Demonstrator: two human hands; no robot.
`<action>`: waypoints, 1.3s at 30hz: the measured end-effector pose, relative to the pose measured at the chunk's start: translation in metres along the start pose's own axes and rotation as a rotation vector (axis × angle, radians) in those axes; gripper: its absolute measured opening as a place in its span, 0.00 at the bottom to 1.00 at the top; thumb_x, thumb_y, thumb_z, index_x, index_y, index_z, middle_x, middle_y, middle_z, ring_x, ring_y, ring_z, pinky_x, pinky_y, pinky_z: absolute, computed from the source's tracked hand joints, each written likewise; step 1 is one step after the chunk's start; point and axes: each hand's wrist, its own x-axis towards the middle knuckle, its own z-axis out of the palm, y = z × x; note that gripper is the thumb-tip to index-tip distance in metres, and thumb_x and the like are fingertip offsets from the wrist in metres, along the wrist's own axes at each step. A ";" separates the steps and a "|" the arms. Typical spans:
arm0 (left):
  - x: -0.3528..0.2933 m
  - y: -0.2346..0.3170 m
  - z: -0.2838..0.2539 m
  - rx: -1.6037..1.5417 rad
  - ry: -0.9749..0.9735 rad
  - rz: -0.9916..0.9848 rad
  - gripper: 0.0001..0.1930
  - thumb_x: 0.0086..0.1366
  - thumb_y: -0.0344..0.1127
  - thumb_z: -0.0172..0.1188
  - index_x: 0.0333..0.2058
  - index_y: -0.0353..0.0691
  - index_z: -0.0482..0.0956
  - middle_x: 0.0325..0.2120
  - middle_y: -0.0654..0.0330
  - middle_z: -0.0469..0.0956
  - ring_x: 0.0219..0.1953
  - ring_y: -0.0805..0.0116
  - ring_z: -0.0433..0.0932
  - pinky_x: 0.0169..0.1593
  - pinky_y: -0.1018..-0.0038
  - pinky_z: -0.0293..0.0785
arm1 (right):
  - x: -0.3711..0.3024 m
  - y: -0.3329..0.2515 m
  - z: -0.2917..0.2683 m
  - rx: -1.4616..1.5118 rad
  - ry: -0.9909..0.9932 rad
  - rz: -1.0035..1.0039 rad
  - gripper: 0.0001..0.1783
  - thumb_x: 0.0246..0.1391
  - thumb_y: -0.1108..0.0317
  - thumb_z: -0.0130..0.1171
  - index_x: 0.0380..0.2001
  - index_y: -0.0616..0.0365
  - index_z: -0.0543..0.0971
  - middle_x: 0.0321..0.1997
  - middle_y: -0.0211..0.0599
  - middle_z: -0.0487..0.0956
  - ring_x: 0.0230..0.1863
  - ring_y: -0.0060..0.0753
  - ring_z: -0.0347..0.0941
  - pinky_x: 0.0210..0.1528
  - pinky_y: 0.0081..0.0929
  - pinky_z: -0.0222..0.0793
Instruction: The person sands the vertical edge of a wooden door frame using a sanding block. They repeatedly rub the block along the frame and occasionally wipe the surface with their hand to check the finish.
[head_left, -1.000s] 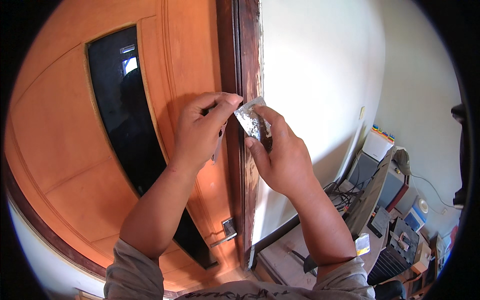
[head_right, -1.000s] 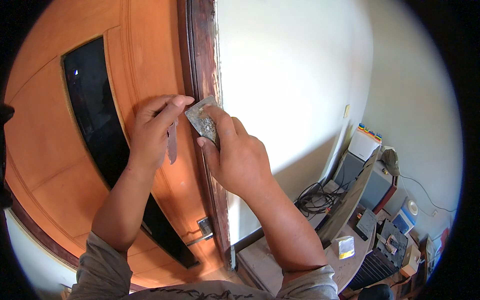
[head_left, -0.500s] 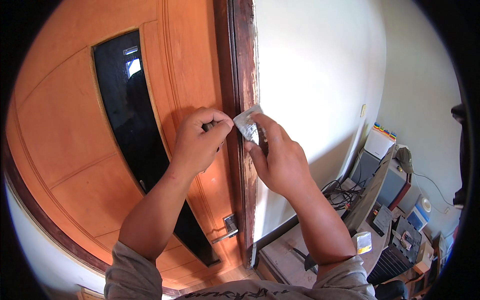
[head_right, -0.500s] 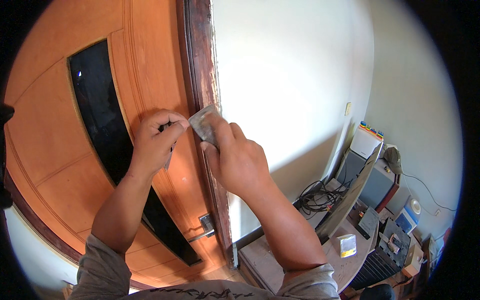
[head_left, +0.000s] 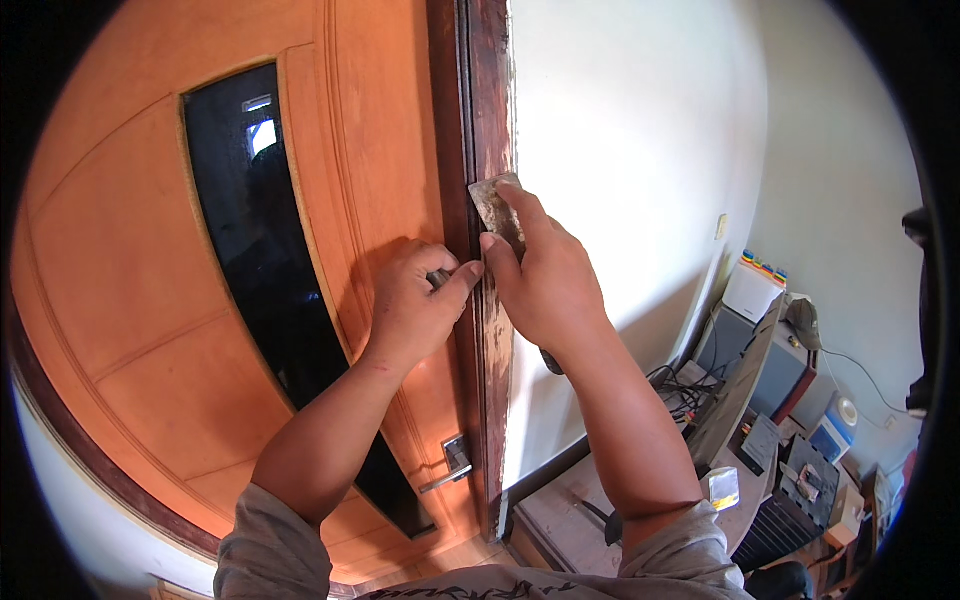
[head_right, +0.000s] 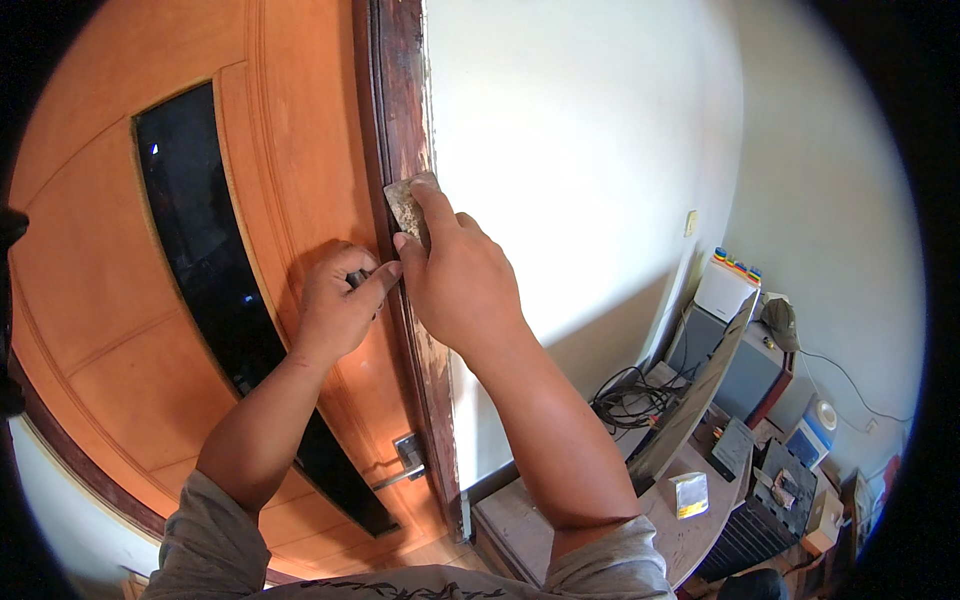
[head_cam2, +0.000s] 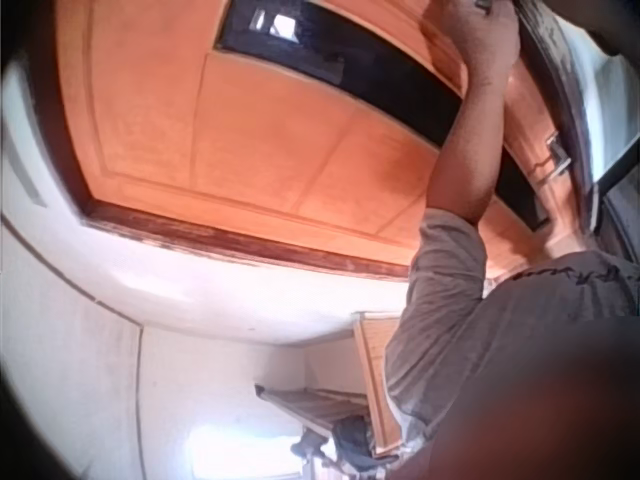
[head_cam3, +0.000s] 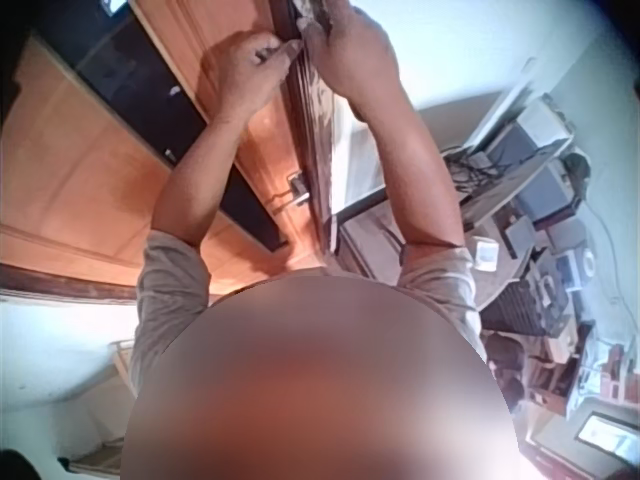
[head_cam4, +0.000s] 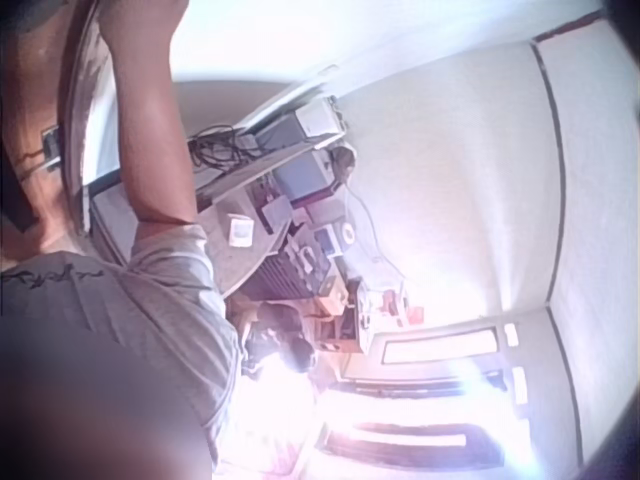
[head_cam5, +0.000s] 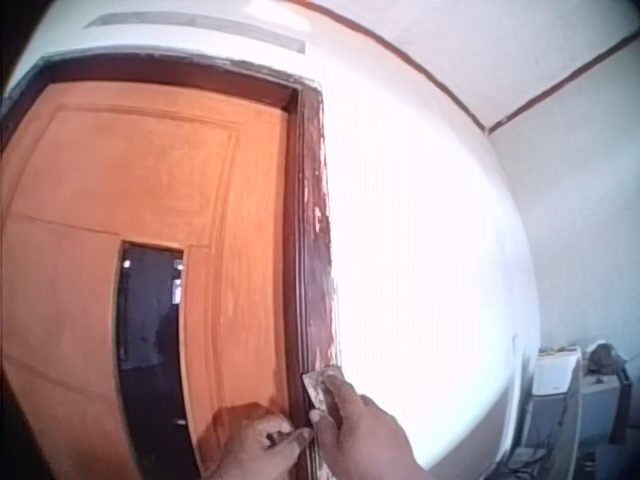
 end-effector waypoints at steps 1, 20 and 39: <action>0.002 -0.001 0.000 0.009 -0.008 0.009 0.09 0.65 0.36 0.69 0.32 0.35 0.86 0.27 0.51 0.79 0.29 0.58 0.80 0.38 0.67 0.75 | 0.003 -0.001 0.003 -0.006 0.006 0.012 0.28 0.67 0.60 0.60 0.67 0.55 0.70 0.42 0.58 0.83 0.42 0.63 0.83 0.48 0.51 0.79; 0.041 0.022 -0.003 -0.335 0.132 0.198 0.23 0.71 0.39 0.66 0.59 0.34 0.75 0.24 0.65 0.73 0.28 0.76 0.73 0.35 0.74 0.71 | 0.031 -0.019 -0.021 0.011 0.045 0.096 0.26 0.68 0.59 0.58 0.64 0.60 0.75 0.47 0.64 0.84 0.50 0.66 0.82 0.54 0.51 0.77; 0.092 0.046 0.007 -0.326 0.240 0.309 0.37 0.67 0.38 0.68 0.68 0.23 0.65 0.28 0.59 0.77 0.29 0.71 0.77 0.36 0.71 0.75 | 0.054 -0.023 -0.035 -0.155 0.001 0.011 0.23 0.67 0.60 0.58 0.60 0.60 0.78 0.34 0.61 0.85 0.39 0.62 0.84 0.48 0.49 0.78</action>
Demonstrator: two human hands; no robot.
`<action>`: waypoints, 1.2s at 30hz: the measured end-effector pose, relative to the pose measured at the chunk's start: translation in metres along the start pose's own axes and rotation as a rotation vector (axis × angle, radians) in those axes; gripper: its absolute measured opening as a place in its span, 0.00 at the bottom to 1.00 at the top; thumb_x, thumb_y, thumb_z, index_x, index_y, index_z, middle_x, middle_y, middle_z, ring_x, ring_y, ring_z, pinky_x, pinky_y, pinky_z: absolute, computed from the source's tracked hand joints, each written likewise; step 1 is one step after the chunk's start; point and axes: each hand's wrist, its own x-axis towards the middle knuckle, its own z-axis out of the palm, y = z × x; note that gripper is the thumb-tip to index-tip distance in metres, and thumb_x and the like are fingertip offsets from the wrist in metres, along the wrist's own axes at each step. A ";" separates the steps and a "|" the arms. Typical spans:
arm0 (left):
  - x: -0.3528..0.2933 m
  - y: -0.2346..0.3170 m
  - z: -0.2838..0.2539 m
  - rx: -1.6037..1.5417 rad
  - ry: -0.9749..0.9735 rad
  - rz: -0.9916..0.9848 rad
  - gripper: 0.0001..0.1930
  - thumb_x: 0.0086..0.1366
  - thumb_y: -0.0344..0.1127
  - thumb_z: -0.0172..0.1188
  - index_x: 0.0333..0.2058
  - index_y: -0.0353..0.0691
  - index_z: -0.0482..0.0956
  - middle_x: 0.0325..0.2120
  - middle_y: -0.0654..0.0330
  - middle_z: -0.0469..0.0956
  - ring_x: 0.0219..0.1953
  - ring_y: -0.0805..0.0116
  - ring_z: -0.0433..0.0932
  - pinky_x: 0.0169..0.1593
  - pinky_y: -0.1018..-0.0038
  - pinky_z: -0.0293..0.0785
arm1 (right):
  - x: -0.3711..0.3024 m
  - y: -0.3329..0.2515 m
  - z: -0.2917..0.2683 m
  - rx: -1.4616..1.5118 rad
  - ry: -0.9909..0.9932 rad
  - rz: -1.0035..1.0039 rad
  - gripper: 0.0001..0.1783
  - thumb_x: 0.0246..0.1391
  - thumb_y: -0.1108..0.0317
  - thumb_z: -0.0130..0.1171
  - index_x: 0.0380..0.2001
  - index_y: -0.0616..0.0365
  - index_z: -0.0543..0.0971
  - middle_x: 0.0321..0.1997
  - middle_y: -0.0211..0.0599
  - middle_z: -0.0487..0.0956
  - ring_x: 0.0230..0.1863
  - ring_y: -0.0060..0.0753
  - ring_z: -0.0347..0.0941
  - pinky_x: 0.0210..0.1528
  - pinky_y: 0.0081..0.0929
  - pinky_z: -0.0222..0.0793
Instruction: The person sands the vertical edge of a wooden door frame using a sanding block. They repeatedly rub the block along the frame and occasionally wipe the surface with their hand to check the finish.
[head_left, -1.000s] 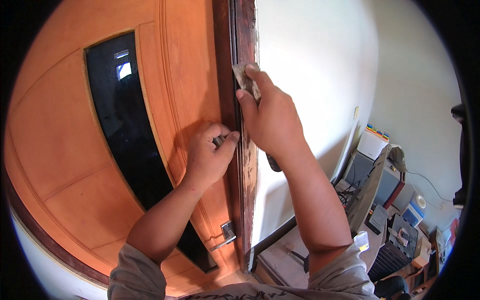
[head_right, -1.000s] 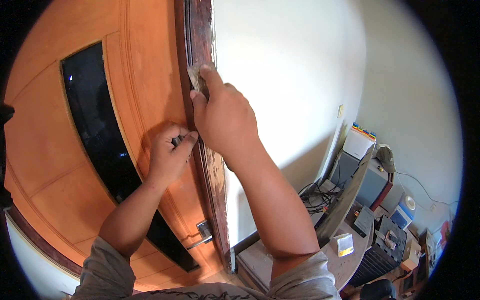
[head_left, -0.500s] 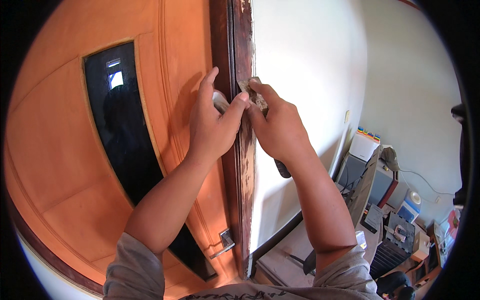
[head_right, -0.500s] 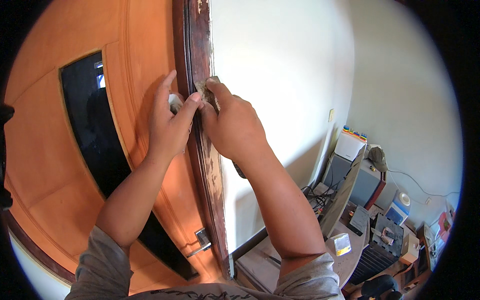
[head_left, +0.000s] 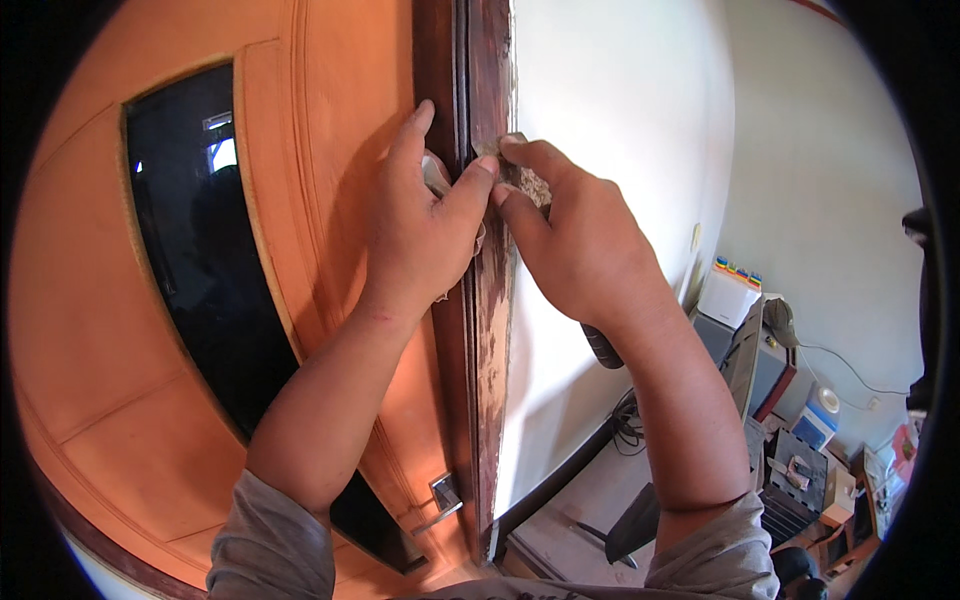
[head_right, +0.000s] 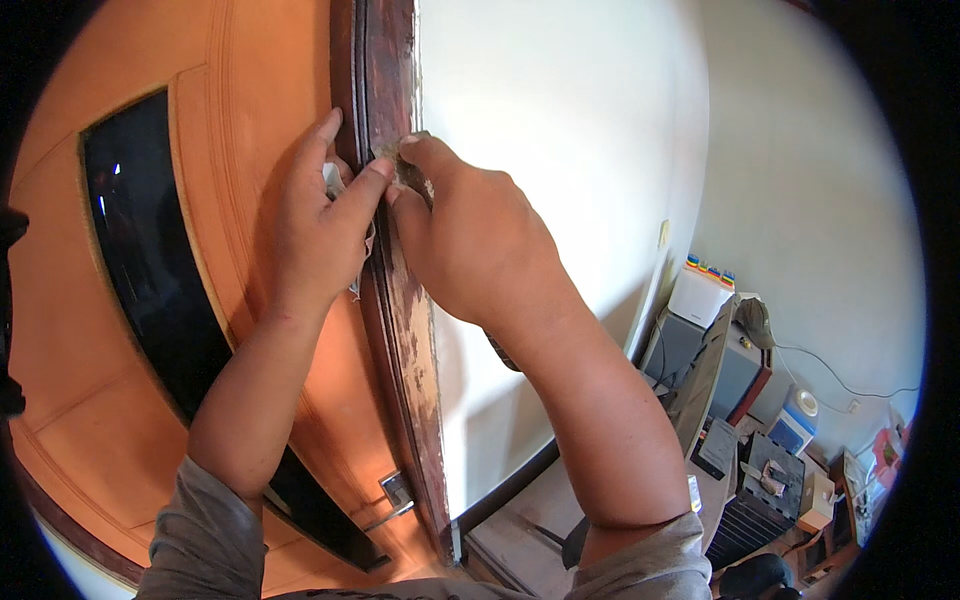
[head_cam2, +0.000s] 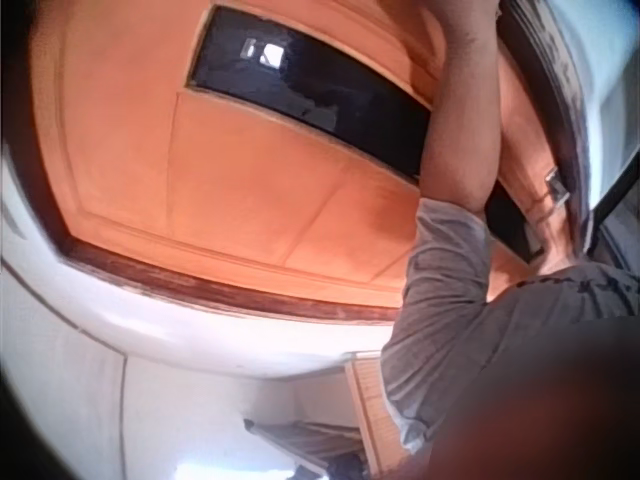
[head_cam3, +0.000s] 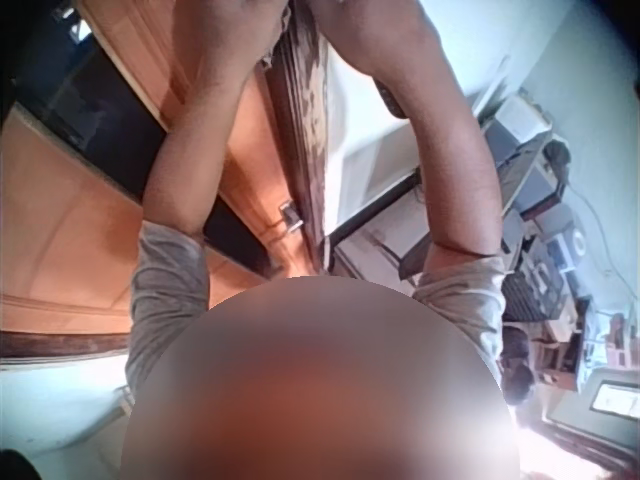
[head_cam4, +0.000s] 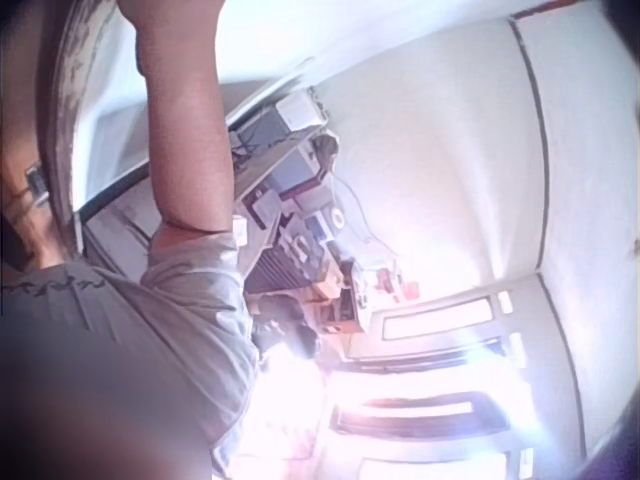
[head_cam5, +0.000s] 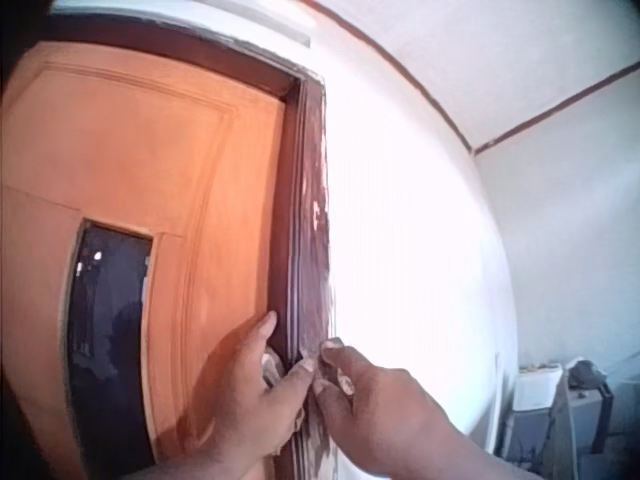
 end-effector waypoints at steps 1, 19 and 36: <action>0.000 0.001 0.000 0.025 0.016 0.020 0.37 0.67 0.38 0.68 0.68 0.23 0.66 0.28 0.59 0.77 0.29 0.71 0.76 0.36 0.71 0.75 | 0.001 0.002 0.001 -0.008 0.017 -0.029 0.24 0.67 0.59 0.58 0.62 0.60 0.78 0.30 0.58 0.84 0.35 0.55 0.84 0.45 0.44 0.78; 0.003 -0.012 0.007 0.079 0.125 0.112 0.33 0.70 0.42 0.69 0.65 0.26 0.72 0.27 0.66 0.76 0.28 0.80 0.75 0.32 0.79 0.71 | 0.014 0.004 -0.003 -0.174 0.053 -0.148 0.26 0.67 0.56 0.60 0.61 0.61 0.80 0.30 0.55 0.84 0.32 0.42 0.83 0.43 0.39 0.77; 0.008 -0.013 0.010 0.087 0.155 0.116 0.31 0.70 0.43 0.69 0.63 0.26 0.73 0.33 0.60 0.82 0.33 0.78 0.80 0.36 0.80 0.75 | 0.021 0.003 -0.005 -0.205 0.066 -0.164 0.25 0.68 0.56 0.60 0.61 0.60 0.79 0.25 0.46 0.81 0.23 0.30 0.75 0.33 0.34 0.72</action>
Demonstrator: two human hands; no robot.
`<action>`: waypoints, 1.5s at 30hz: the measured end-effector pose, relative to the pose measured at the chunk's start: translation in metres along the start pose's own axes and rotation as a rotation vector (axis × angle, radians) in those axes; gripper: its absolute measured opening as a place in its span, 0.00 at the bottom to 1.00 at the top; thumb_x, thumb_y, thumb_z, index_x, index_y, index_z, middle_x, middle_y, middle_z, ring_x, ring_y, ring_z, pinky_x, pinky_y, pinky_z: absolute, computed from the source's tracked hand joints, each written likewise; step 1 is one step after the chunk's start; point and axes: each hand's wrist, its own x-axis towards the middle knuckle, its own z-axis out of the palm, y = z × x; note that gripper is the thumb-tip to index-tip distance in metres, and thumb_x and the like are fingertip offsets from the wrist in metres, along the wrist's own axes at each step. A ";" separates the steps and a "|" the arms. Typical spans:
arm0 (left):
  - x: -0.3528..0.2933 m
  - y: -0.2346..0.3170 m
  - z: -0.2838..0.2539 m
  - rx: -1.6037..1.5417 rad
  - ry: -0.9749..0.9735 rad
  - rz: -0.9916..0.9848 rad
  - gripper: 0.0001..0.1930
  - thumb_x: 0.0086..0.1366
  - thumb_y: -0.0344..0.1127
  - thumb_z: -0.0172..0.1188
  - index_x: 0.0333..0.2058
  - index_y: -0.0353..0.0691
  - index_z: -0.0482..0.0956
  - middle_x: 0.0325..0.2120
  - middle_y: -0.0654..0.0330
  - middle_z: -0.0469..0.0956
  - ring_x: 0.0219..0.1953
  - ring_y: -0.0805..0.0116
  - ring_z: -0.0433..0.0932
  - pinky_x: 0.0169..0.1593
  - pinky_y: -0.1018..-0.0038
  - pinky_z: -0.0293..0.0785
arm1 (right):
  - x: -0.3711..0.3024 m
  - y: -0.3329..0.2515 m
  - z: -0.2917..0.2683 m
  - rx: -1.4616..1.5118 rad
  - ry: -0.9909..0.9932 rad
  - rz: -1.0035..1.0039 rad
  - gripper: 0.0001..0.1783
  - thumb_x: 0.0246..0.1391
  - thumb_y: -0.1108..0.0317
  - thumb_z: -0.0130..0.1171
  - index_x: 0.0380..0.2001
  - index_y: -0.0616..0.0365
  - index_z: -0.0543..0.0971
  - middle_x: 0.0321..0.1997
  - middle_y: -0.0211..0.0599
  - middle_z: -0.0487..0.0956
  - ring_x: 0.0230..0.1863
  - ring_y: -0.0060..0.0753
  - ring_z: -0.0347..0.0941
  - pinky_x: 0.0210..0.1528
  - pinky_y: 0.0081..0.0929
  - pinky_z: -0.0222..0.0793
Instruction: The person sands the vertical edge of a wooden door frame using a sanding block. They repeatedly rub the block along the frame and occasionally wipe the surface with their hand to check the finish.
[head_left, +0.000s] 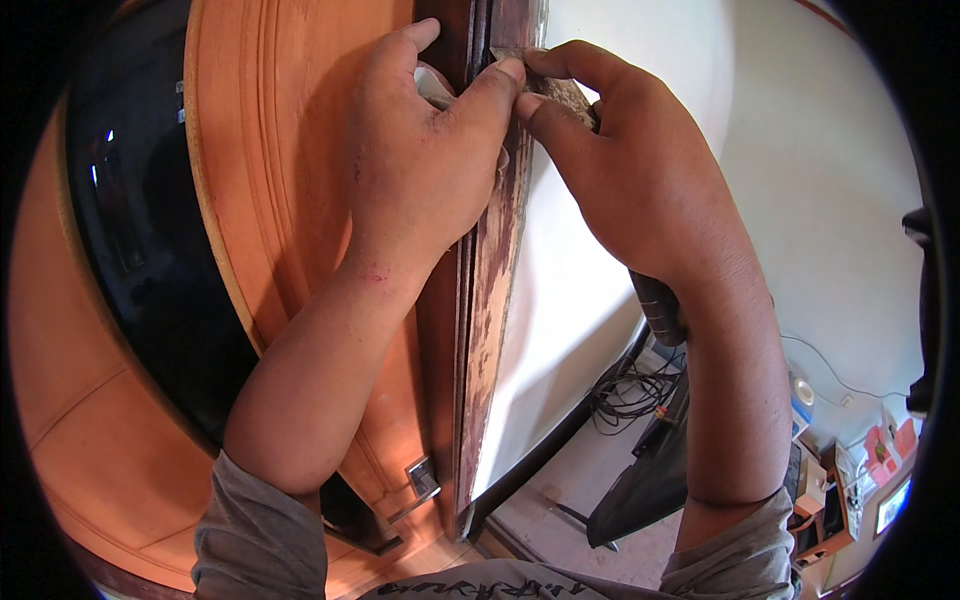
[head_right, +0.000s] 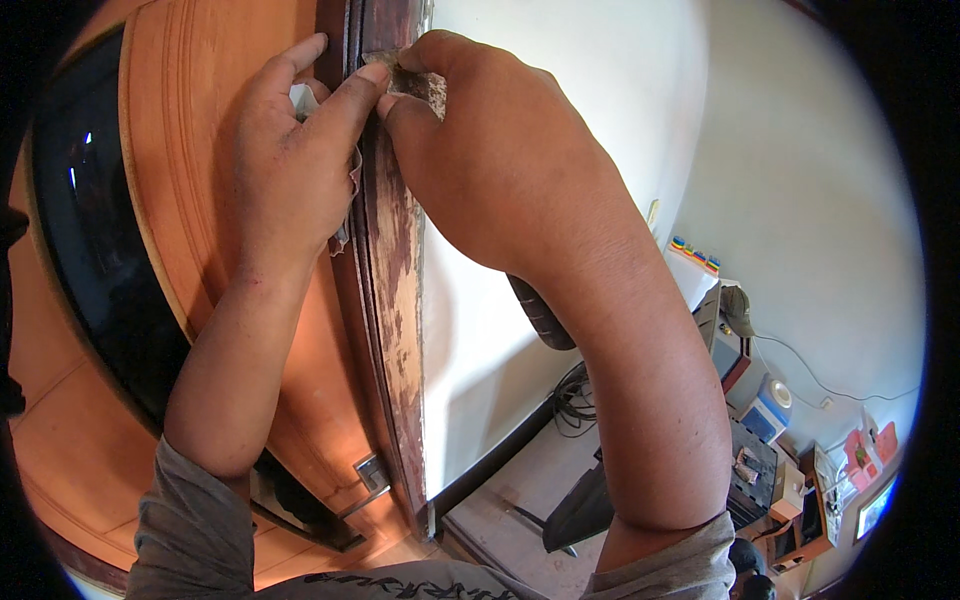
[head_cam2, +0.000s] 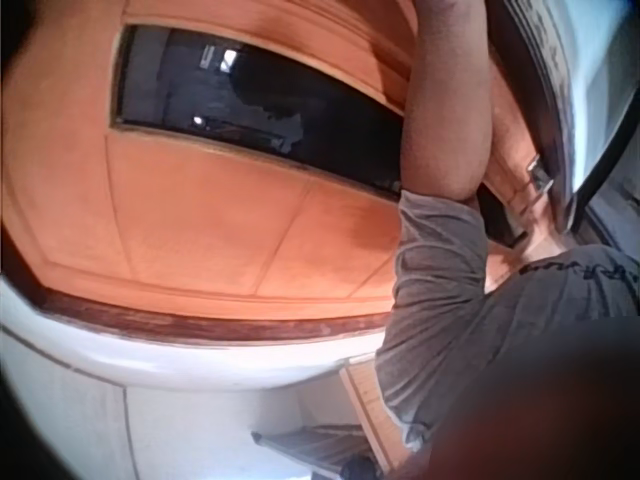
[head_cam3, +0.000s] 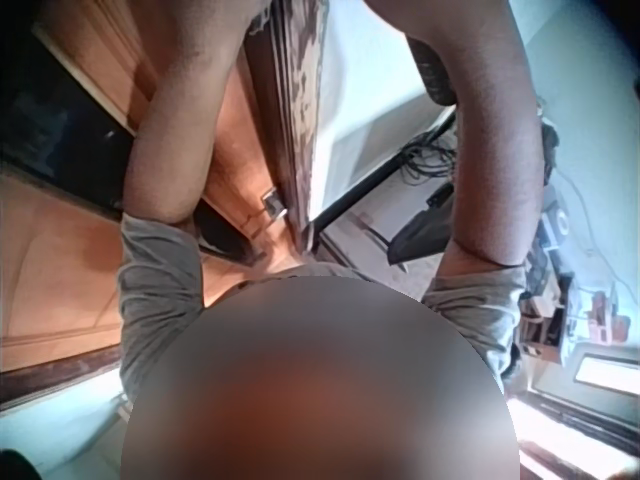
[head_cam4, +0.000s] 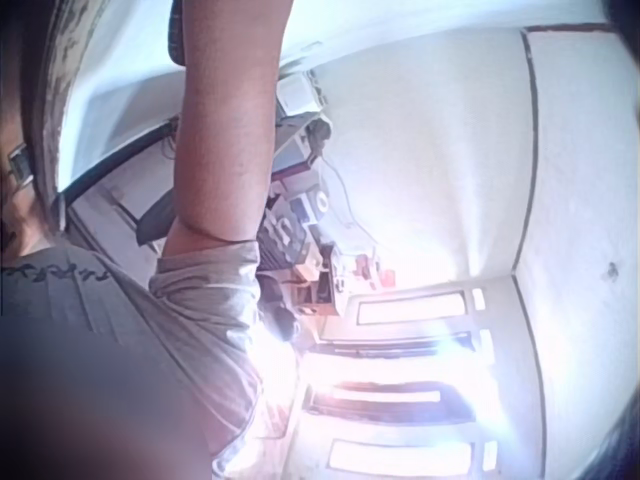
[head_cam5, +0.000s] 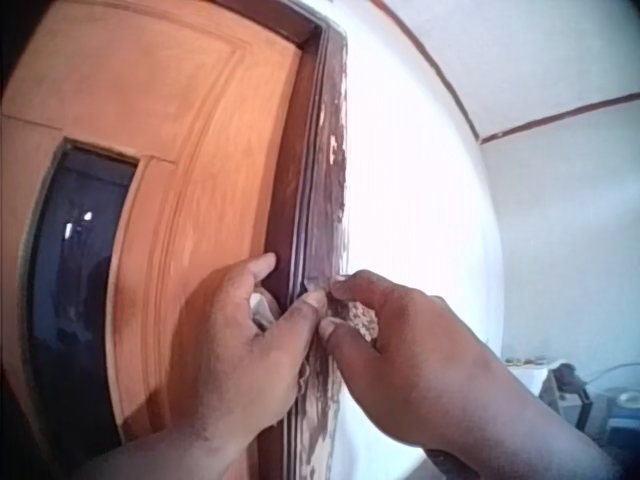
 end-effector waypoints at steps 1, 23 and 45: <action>0.001 0.001 0.000 0.026 0.008 0.004 0.31 0.70 0.43 0.69 0.63 0.26 0.73 0.33 0.59 0.82 0.32 0.78 0.80 0.35 0.80 0.75 | 0.000 0.000 0.000 0.007 0.002 0.003 0.25 0.68 0.56 0.60 0.61 0.60 0.79 0.24 0.45 0.81 0.23 0.29 0.74 0.32 0.33 0.71; 0.006 0.005 0.001 -0.124 0.030 -0.048 0.32 0.61 0.43 0.72 0.54 0.23 0.74 0.32 0.46 0.83 0.36 0.53 0.85 0.44 0.61 0.80 | 0.003 -0.003 0.001 0.036 -0.005 0.015 0.24 0.70 0.57 0.59 0.63 0.59 0.77 0.24 0.39 0.81 0.21 0.22 0.69 0.29 0.30 0.66; 0.029 0.011 0.000 -0.084 -0.002 -0.127 0.34 0.64 0.49 0.71 0.54 0.22 0.71 0.43 0.37 0.80 0.45 0.49 0.84 0.50 0.60 0.80 | 0.026 -0.012 -0.013 0.081 -0.023 0.060 0.24 0.67 0.58 0.58 0.59 0.62 0.80 0.31 0.51 0.84 0.30 0.42 0.80 0.38 0.36 0.74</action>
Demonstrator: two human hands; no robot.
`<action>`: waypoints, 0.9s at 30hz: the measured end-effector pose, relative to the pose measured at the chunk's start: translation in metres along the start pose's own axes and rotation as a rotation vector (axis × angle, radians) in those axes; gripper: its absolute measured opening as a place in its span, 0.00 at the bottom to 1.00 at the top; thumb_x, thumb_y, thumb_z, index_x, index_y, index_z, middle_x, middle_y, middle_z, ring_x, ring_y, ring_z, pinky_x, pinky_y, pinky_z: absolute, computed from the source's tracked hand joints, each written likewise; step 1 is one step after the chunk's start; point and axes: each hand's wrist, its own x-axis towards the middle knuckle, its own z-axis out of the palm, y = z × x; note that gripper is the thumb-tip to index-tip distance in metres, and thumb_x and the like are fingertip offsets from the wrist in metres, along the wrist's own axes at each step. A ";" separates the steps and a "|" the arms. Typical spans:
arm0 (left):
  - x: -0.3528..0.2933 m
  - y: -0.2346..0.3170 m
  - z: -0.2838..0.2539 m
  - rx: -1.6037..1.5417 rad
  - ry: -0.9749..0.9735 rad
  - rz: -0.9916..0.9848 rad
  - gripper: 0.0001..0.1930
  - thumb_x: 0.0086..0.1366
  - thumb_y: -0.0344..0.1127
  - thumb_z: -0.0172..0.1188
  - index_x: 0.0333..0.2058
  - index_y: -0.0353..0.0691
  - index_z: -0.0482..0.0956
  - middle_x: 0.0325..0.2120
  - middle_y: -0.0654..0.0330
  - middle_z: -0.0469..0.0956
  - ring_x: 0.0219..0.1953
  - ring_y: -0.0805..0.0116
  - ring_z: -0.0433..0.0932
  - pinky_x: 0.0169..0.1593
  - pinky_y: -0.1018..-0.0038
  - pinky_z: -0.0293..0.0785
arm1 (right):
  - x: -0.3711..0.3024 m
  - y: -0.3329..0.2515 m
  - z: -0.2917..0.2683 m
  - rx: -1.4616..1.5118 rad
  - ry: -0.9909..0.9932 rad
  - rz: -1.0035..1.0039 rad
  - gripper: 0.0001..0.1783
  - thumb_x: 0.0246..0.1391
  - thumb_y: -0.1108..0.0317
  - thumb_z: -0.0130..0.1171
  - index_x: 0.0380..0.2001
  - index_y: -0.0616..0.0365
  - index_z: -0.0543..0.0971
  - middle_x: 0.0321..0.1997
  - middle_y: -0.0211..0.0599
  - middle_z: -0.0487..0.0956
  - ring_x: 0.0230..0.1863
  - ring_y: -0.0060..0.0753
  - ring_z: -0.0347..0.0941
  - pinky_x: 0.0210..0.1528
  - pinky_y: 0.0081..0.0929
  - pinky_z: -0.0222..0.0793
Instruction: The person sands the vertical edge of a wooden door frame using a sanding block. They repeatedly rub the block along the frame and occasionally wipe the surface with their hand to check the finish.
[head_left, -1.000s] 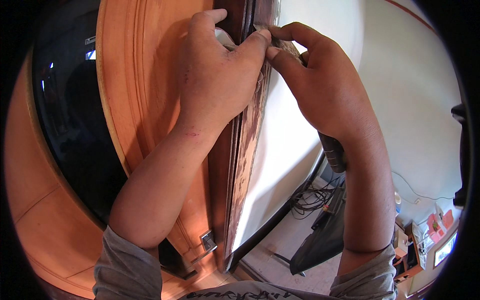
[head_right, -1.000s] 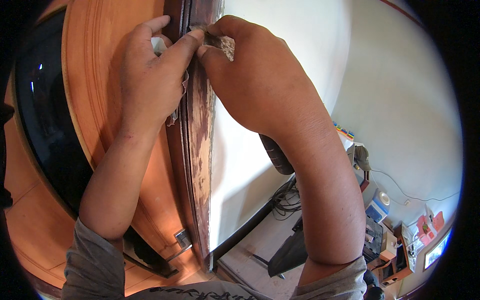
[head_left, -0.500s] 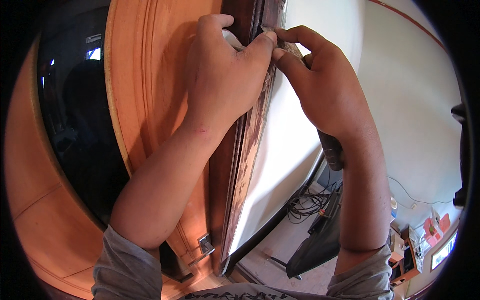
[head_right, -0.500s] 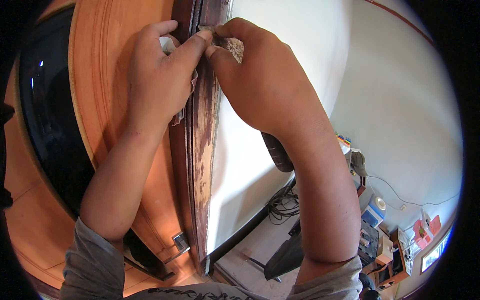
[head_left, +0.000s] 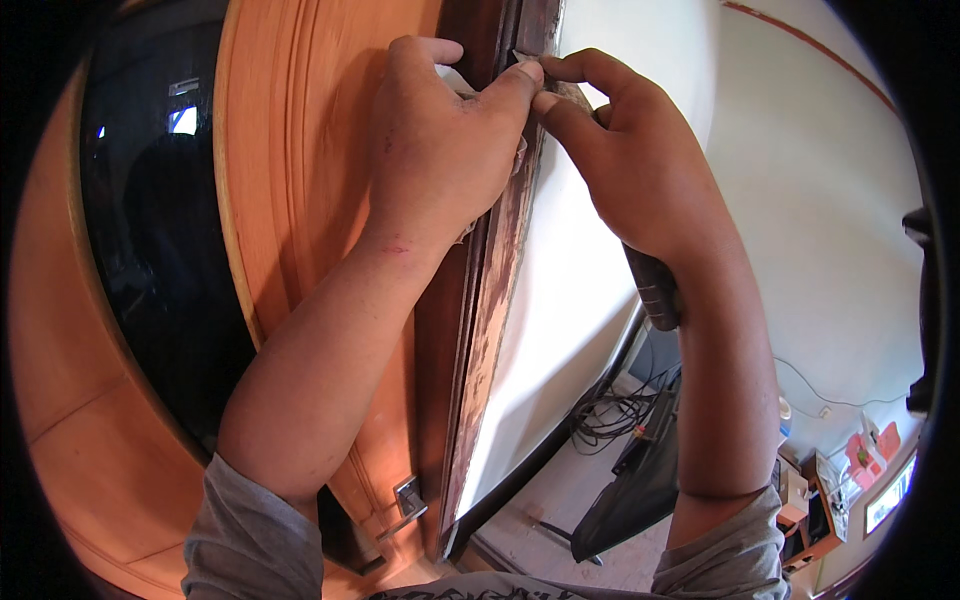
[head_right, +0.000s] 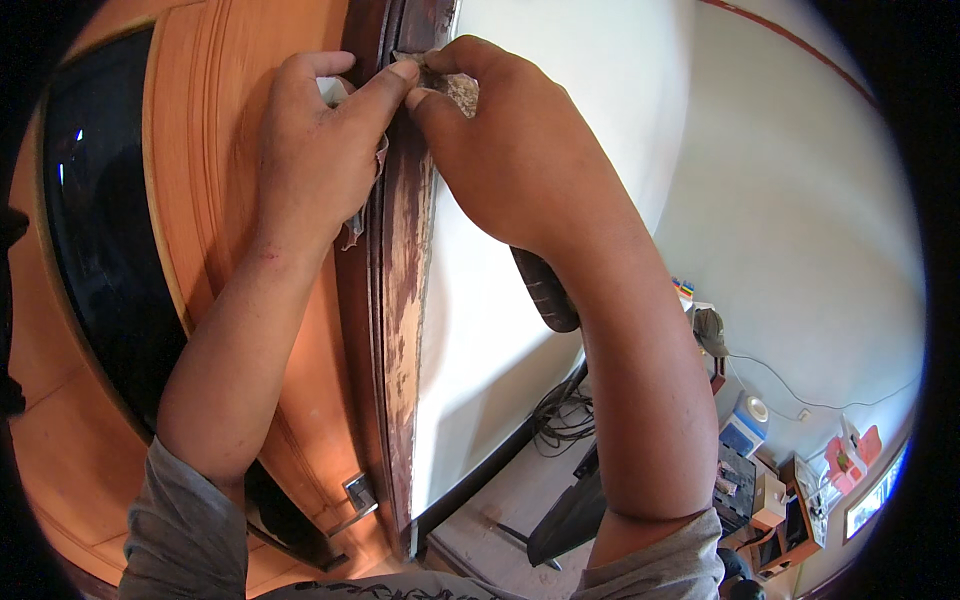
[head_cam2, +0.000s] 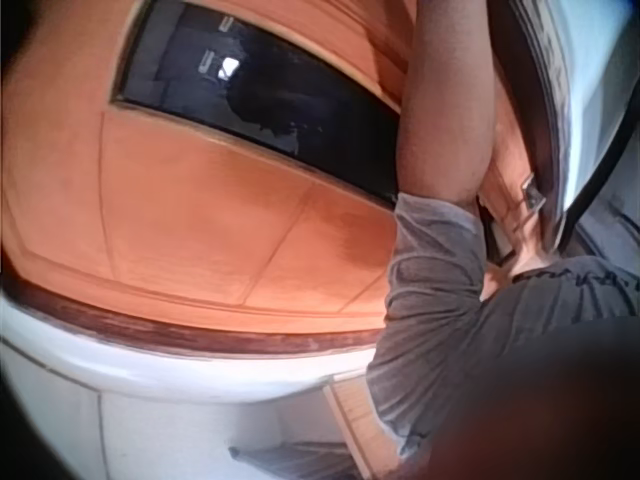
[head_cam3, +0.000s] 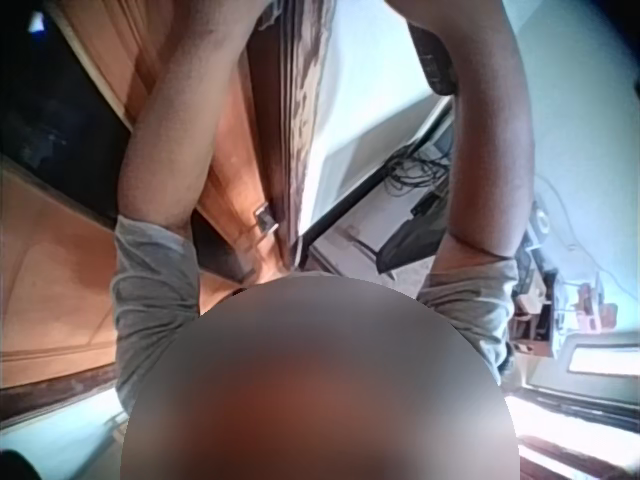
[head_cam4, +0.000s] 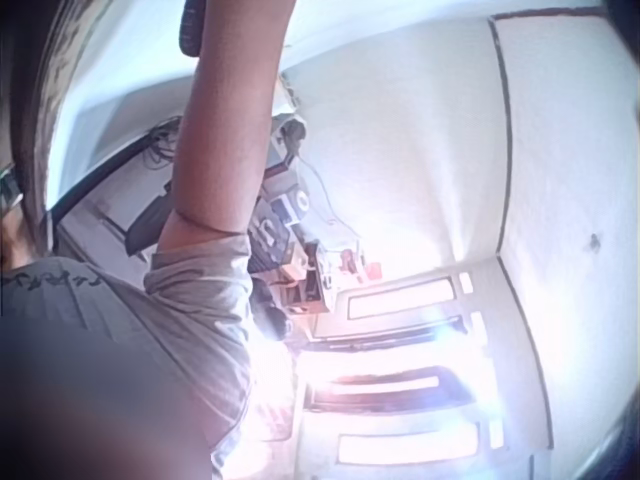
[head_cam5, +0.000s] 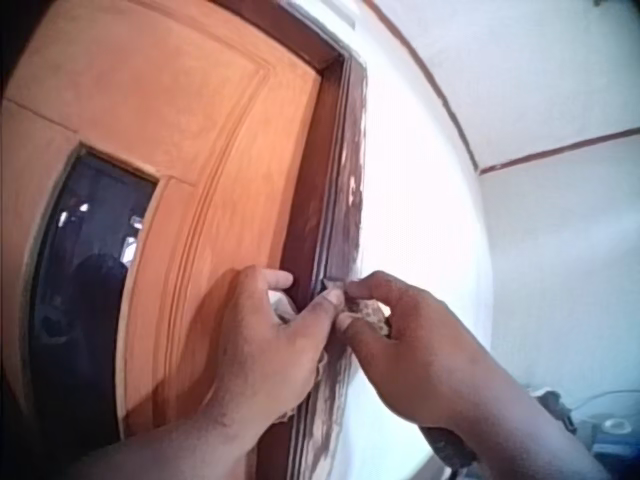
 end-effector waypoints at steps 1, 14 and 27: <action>0.002 0.001 0.000 0.001 -0.008 -0.002 0.34 0.64 0.49 0.71 0.54 0.22 0.71 0.44 0.37 0.80 0.45 0.50 0.84 0.50 0.60 0.80 | 0.003 0.001 0.002 -0.003 0.011 -0.033 0.24 0.69 0.58 0.59 0.61 0.61 0.78 0.27 0.44 0.82 0.24 0.30 0.74 0.29 0.31 0.69; 0.017 0.021 -0.007 -0.083 -0.127 -0.118 0.30 0.65 0.49 0.71 0.50 0.26 0.73 0.31 0.47 0.84 0.30 0.63 0.86 0.37 0.67 0.82 | 0.017 -0.003 -0.009 0.004 -0.011 -0.006 0.24 0.69 0.58 0.59 0.63 0.59 0.76 0.18 0.33 0.74 0.14 0.19 0.66 0.18 0.25 0.63; 0.015 0.010 -0.021 -0.268 -0.184 -0.182 0.12 0.73 0.42 0.65 0.42 0.39 0.82 0.29 0.70 0.75 0.30 0.81 0.70 0.35 0.79 0.66 | 0.011 -0.003 -0.034 0.339 -0.160 0.165 0.28 0.67 0.54 0.61 0.62 0.62 0.77 0.29 0.44 0.82 0.27 0.32 0.78 0.33 0.30 0.74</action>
